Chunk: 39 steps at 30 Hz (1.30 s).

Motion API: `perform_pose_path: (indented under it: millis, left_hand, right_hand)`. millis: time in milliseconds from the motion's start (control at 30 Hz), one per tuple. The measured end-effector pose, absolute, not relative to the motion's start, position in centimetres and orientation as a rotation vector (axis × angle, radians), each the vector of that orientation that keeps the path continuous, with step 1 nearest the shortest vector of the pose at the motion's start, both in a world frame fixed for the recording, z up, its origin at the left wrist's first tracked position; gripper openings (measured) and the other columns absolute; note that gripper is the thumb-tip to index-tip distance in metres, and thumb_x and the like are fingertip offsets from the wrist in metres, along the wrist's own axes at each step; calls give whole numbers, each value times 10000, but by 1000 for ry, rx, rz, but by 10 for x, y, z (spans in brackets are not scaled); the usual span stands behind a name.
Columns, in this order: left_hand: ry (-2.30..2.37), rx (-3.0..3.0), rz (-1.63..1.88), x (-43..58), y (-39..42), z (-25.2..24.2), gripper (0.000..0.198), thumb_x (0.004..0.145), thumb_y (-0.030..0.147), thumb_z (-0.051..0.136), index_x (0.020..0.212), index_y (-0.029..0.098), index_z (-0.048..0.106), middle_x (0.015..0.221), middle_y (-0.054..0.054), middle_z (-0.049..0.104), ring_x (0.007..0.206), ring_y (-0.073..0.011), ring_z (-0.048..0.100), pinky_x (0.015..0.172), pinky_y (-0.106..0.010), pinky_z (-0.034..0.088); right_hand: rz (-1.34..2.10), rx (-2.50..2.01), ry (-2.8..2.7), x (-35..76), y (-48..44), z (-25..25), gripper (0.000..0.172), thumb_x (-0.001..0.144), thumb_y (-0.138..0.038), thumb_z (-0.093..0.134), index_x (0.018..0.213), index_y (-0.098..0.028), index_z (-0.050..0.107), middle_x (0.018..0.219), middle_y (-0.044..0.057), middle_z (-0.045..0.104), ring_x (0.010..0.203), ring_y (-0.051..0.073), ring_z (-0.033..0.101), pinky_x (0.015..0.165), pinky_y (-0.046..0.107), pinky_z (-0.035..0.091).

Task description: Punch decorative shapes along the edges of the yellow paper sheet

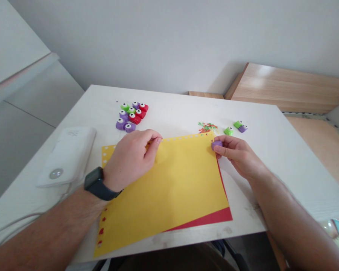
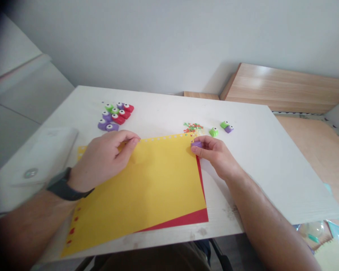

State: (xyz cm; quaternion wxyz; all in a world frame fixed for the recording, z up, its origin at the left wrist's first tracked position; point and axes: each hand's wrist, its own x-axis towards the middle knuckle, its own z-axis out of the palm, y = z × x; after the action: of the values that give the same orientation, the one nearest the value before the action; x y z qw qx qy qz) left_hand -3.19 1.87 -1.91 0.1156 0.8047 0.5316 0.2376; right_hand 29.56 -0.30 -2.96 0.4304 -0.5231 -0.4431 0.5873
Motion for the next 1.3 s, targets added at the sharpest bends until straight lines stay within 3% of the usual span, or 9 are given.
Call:
perform_pose_path:
  millis: [633,1300]
  left_hand:
    - [1566,2370,722,-31,19,-19,219,1047,334,509,1020,217,692,966,-37,769,894,-247,695,817,-372,469]
    - [1542,2348,718,-30,17,-16,215,1050,340,504,1024,229,686,992,-38,773,919,-247,701,834,-375,483]
  right_hand:
    - [1471,-1361,-1097,292,-2,-25,313,758,-353,929,974,-196,765,797,-9,674,713,133,557,702,305,421]
    - [1462,-1340,-1053,288,-2,-29,340,748,-336,946,1007,-206,768,909,12,736,809,155,623,789,309,475]
